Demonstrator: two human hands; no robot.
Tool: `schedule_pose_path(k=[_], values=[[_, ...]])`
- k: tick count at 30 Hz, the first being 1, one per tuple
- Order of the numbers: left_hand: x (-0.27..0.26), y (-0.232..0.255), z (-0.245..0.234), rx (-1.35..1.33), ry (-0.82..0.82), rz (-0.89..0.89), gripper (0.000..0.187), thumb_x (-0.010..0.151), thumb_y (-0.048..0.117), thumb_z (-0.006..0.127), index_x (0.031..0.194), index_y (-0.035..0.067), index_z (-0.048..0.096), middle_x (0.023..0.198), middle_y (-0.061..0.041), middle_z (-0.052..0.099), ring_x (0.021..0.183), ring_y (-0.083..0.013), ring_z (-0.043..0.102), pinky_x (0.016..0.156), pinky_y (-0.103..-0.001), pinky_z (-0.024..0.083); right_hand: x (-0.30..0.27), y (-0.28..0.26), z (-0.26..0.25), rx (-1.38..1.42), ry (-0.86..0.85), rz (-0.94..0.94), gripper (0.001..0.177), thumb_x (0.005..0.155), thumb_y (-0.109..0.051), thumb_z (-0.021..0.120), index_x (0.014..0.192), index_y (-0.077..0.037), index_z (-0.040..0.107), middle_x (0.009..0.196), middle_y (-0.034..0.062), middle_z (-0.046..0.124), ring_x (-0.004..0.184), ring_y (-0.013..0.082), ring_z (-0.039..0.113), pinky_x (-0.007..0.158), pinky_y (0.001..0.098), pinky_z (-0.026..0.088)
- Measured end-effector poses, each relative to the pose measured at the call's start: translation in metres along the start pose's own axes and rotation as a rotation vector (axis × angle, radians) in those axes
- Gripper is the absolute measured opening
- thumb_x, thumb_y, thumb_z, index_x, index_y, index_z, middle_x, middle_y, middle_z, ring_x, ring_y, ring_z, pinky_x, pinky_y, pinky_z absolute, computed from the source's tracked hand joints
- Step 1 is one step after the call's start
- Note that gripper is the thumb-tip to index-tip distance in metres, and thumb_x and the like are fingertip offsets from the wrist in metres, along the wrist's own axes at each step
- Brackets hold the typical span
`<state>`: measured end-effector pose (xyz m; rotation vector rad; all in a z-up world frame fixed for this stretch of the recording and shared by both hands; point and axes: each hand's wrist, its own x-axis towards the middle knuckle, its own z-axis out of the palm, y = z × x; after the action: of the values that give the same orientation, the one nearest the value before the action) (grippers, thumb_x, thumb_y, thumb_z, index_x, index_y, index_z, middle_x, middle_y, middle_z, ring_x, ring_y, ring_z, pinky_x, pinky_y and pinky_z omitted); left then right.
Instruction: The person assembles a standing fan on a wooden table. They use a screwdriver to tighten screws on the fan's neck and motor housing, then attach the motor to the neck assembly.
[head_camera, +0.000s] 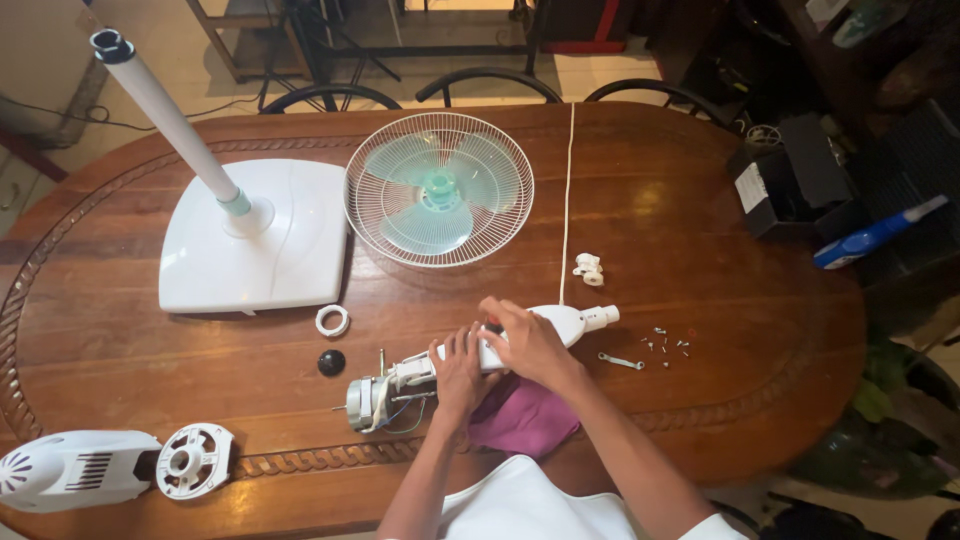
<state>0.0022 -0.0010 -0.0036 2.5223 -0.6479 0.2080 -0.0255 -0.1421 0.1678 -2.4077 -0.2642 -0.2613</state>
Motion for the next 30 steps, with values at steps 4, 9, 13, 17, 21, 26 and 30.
schedule_pose_path(k=[4,9,13,17,21,26,30], values=[[0.000,0.001,-0.002,0.015,0.003,0.002,0.105,0.063,0.051,0.089,0.147,0.006,0.043,0.139,-0.013,0.053,0.130,-0.0325,0.047,0.110,-0.066,0.024,0.006,0.004,0.004,-0.174,-0.020,0.295,0.041,0.091,-0.037,0.077,0.108,-0.007,0.056,0.098,0.0116,0.071,0.093,0.0347,0.072,0.077,0.0452,0.056],[0.002,0.003,-0.004,0.013,0.008,0.002,0.106,0.063,0.052,0.089,0.146,0.005,0.044,0.137,-0.014,0.053,0.128,-0.0326,0.048,0.110,-0.065,0.025,-0.001,0.006,-0.011,0.075,0.082,-0.105,0.041,0.082,-0.016,0.072,0.116,-0.001,0.055,0.102,0.0185,0.064,0.083,0.0381,0.069,0.065,0.0458,0.054],[0.002,0.002,-0.004,0.010,0.034,0.014,0.106,0.061,0.050,0.090,0.146,0.006,0.044,0.136,-0.013,0.053,0.129,-0.0326,0.048,0.109,-0.065,0.025,0.001,0.005,0.000,-0.015,0.105,0.053,0.031,0.088,-0.022,0.077,0.105,-0.005,0.058,0.090,0.0124,0.065,0.082,0.0375,0.069,0.068,0.0461,0.053],[0.001,-0.001,0.002,0.026,0.047,0.032,0.105,0.062,0.051,0.089,0.147,0.007,0.044,0.137,-0.013,0.053,0.129,-0.0328,0.048,0.109,-0.065,0.025,0.004,-0.003,0.004,-0.095,0.080,0.213,0.035,0.089,-0.028,0.080,0.104,-0.006,0.057,0.088,0.0135,0.064,0.083,0.0386,0.068,0.070,0.0477,0.052],[-0.002,-0.006,0.009,0.067,0.074,0.051,0.104,0.065,0.049,0.088,0.150,0.008,0.044,0.139,-0.012,0.054,0.129,-0.0316,0.049,0.110,-0.064,0.026,-0.006,-0.001,-0.003,0.128,0.054,-0.078,0.047,0.077,-0.013,0.076,0.117,-0.002,0.054,0.105,0.0195,0.063,0.087,0.0416,0.067,0.068,0.0462,0.054],[-0.001,-0.004,0.009,0.022,0.074,0.040,0.107,0.063,0.055,0.088,0.149,0.009,0.043,0.137,-0.013,0.054,0.129,-0.0326,0.049,0.110,-0.065,0.025,-0.012,0.019,0.013,0.065,0.127,0.038,0.040,0.086,-0.021,0.081,0.113,-0.006,0.055,0.097,0.0151,0.068,0.090,0.0370,0.070,0.074,0.0432,0.055],[-0.002,-0.004,0.008,0.059,0.048,0.029,0.109,0.061,0.053,0.088,0.150,0.009,0.043,0.138,-0.013,0.054,0.129,-0.0323,0.049,0.110,-0.065,0.025,-0.009,0.026,0.022,0.008,0.227,0.239,0.045,0.086,-0.031,0.086,0.104,-0.006,0.053,0.090,0.0130,0.071,0.085,0.0324,0.073,0.073,0.0413,0.057]])
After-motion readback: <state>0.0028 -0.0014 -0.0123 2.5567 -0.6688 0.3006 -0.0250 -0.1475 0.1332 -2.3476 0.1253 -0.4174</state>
